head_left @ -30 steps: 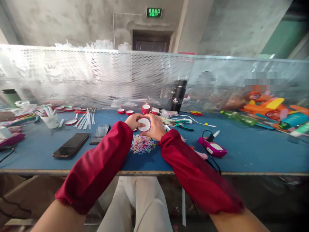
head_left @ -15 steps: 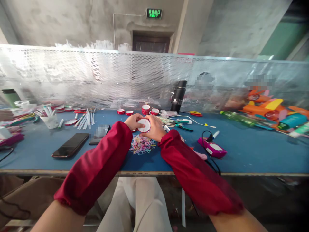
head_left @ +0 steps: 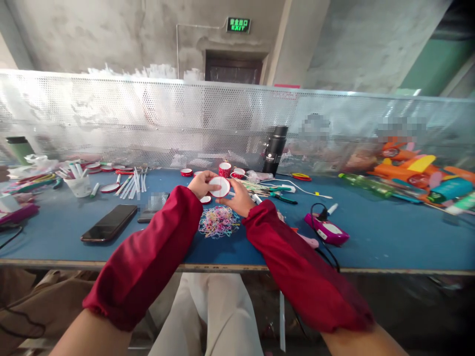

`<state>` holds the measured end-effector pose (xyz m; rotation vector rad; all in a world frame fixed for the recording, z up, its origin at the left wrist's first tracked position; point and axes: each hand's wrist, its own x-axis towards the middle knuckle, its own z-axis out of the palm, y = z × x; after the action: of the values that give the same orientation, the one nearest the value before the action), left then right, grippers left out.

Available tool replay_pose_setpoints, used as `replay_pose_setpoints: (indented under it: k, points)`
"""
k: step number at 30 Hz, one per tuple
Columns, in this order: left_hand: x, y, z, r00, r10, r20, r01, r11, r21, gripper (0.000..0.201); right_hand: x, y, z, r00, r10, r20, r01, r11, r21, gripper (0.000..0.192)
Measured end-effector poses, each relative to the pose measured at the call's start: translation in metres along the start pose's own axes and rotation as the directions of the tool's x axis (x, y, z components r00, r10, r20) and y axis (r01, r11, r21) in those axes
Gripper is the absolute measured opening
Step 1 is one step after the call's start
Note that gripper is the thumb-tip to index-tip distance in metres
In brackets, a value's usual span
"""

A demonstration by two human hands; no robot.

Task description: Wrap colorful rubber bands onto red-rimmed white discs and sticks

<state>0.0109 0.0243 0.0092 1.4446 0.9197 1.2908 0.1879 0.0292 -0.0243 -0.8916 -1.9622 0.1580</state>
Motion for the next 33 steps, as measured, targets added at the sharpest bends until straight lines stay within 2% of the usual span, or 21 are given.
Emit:
replay_pose_setpoints:
  k: [3, 5, 7, 11, 16, 21, 25, 28, 33]
  points:
    - [0.000, 0.002, 0.000, 0.997, -0.003, -0.081, -0.004, 0.997, -0.083, 0.043, 0.002, 0.003, 0.007, 0.996, 0.078, 0.043, -0.087, 0.954, 0.286, 0.048]
    - [0.000, 0.003, 0.001, 0.994, -0.006, -0.112, -0.011, 0.988, -0.152, 0.043, 0.002, 0.005, 0.012, 0.989, 0.136, 0.059, -0.148, 0.869, 0.473, 0.037]
    - [0.000, 0.003, 0.002, 0.991, -0.001, -0.135, -0.028, 0.977, -0.212, 0.045, 0.002, 0.006, 0.016, 0.978, 0.205, 0.043, -0.191, 0.786, 0.588, 0.031]
    - [-0.001, 0.002, 0.003, 0.992, -0.004, -0.124, -0.027, 0.969, -0.245, 0.047, -0.001, 0.003, 0.018, 0.937, 0.347, 0.042, -0.283, 0.682, 0.674, 0.031]
    - [0.000, 0.002, 0.000, 0.993, 0.027, -0.111, -0.047, 0.981, -0.189, 0.046, -0.001, 0.001, 0.016, 0.897, 0.437, 0.058, -0.340, 0.603, 0.721, 0.036]
    - [0.006, -0.002, -0.005, 0.985, 0.131, -0.110, -0.128, 0.991, 0.038, 0.038, 0.001, -0.004, 0.009, 0.860, 0.502, 0.091, -0.361, 0.474, 0.803, 0.040]
    - [0.007, -0.005, -0.003, 0.986, 0.158, -0.053, -0.147, 0.975, 0.167, 0.037, 0.001, -0.004, 0.008, 0.865, 0.483, 0.134, -0.392, 0.485, 0.782, 0.038]
    - [0.004, -0.007, 0.000, 0.998, 0.062, 0.011, -0.063, 0.988, 0.143, 0.041, 0.000, 0.003, 0.011, 0.861, 0.492, 0.131, -0.413, 0.524, 0.745, 0.036]
    - [0.003, -0.010, 0.004, 0.989, -0.117, 0.095, 0.108, 0.990, 0.090, 0.054, 0.000, 0.011, 0.015, 0.853, 0.522, 0.020, -0.384, 0.599, 0.703, 0.026]
